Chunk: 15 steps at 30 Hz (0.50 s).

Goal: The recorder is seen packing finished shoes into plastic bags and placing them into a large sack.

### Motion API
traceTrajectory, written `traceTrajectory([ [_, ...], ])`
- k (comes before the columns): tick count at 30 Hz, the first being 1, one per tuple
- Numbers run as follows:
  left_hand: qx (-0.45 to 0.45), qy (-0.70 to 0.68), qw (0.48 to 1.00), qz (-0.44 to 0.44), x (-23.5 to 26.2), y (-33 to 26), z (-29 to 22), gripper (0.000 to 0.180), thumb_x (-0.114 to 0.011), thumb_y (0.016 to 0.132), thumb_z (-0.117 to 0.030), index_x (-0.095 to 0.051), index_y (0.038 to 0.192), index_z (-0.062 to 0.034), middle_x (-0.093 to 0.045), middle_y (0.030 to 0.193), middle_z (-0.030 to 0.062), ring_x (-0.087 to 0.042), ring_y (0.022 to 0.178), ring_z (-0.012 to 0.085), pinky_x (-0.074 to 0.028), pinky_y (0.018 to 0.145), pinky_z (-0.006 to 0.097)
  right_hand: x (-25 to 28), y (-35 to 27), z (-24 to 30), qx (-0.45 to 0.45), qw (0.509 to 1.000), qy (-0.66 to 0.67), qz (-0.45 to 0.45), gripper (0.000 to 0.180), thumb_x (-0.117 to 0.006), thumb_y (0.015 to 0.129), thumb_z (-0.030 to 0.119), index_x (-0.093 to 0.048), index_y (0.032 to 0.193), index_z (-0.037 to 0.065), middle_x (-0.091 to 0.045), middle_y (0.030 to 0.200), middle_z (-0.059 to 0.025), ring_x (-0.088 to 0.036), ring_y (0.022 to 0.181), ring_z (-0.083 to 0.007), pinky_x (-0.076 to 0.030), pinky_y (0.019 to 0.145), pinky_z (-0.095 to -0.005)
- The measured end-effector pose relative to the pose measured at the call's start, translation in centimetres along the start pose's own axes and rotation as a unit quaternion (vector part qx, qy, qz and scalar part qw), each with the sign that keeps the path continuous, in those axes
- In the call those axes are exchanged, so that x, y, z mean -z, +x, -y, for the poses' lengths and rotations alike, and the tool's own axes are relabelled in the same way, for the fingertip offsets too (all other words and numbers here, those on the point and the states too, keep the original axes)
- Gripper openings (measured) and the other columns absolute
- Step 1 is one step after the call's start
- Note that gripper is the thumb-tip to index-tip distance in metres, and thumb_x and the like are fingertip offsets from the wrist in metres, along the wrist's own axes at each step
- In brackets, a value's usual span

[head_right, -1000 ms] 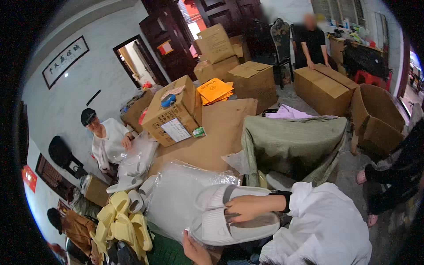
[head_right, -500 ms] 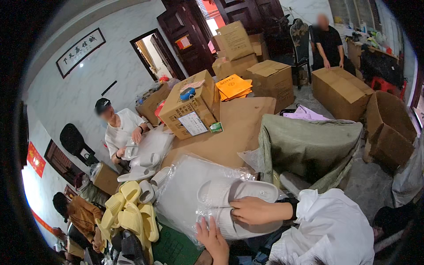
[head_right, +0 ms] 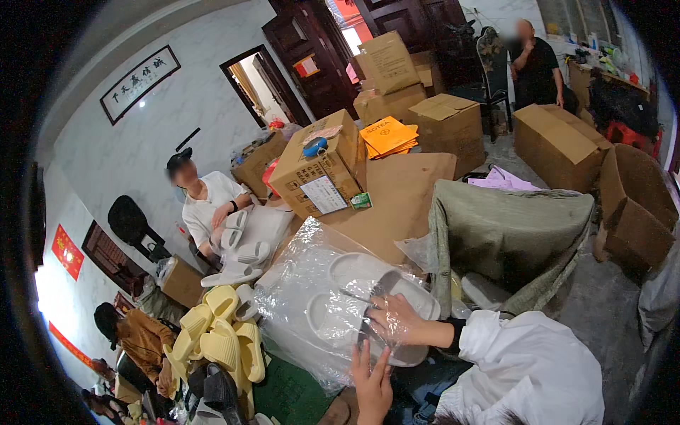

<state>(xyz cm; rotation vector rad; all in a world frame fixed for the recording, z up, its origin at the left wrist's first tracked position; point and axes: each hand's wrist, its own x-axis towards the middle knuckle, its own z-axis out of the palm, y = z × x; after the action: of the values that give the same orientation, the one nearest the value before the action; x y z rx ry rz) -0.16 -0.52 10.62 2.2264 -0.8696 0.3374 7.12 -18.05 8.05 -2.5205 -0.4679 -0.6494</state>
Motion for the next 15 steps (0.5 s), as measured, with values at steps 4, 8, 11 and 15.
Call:
traceTrajectory([
  [4,-0.004,0.003,1.0,0.016,0.3,0.3,-0.4,0.041,-0.058,0.084,-0.008,-0.057,0.124,-0.0195,-0.038,0.139,0.0182,-0.032,0.126,0.0463,-0.029,0.101,0.052,0.3,1.9,0.8,-0.065,0.996,0.05,-0.023,0.018,-0.058,0.078,0.024,-0.057,0.087,0.008,-0.053,0.099,-0.0112,-0.05,0.092,-0.0324,-0.037,0.072,-0.0438],
  [8,0.001,-0.008,1.0,-0.023,0.0,0.1,0.4,0.039,-0.057,0.083,-0.005,-0.059,0.12,-0.0167,-0.039,0.138,0.0183,-0.033,0.127,0.0441,-0.029,0.102,0.05,-0.7,1.7,1.3,-0.029,0.997,0.013,-0.075,0.017,-0.059,0.078,0.023,-0.059,0.086,0.008,-0.053,0.101,-0.0105,-0.051,0.092,-0.0319,-0.037,0.077,-0.0437],
  [11,-0.006,-0.018,0.999,-0.027,0.0,0.0,0.8,0.036,-0.056,0.081,-0.001,-0.062,0.114,-0.0144,-0.041,0.137,0.0181,-0.034,0.126,0.0432,-0.029,0.102,0.049,-0.6,0.9,1.2,0.098,0.989,-0.068,-0.085,0.022,-0.06,0.077,0.023,-0.06,0.091,0.007,-0.053,0.105,-0.0132,-0.051,0.094,-0.0319,-0.038,0.078,-0.0441],
  [15,0.008,-0.027,0.999,-0.017,-0.1,0.0,1.3,0.031,-0.054,0.081,0.002,-0.064,0.108,-0.0108,-0.04,0.137,0.0184,-0.034,0.128,0.0404,-0.029,0.104,0.048,-0.3,0.9,1.7,-0.015,0.996,-0.047,-0.075,0.026,-0.062,0.075,0.023,-0.059,0.094,0.006,-0.052,0.104,-0.0157,-0.051,0.094,-0.0319,-0.038,0.076,-0.0445],
])
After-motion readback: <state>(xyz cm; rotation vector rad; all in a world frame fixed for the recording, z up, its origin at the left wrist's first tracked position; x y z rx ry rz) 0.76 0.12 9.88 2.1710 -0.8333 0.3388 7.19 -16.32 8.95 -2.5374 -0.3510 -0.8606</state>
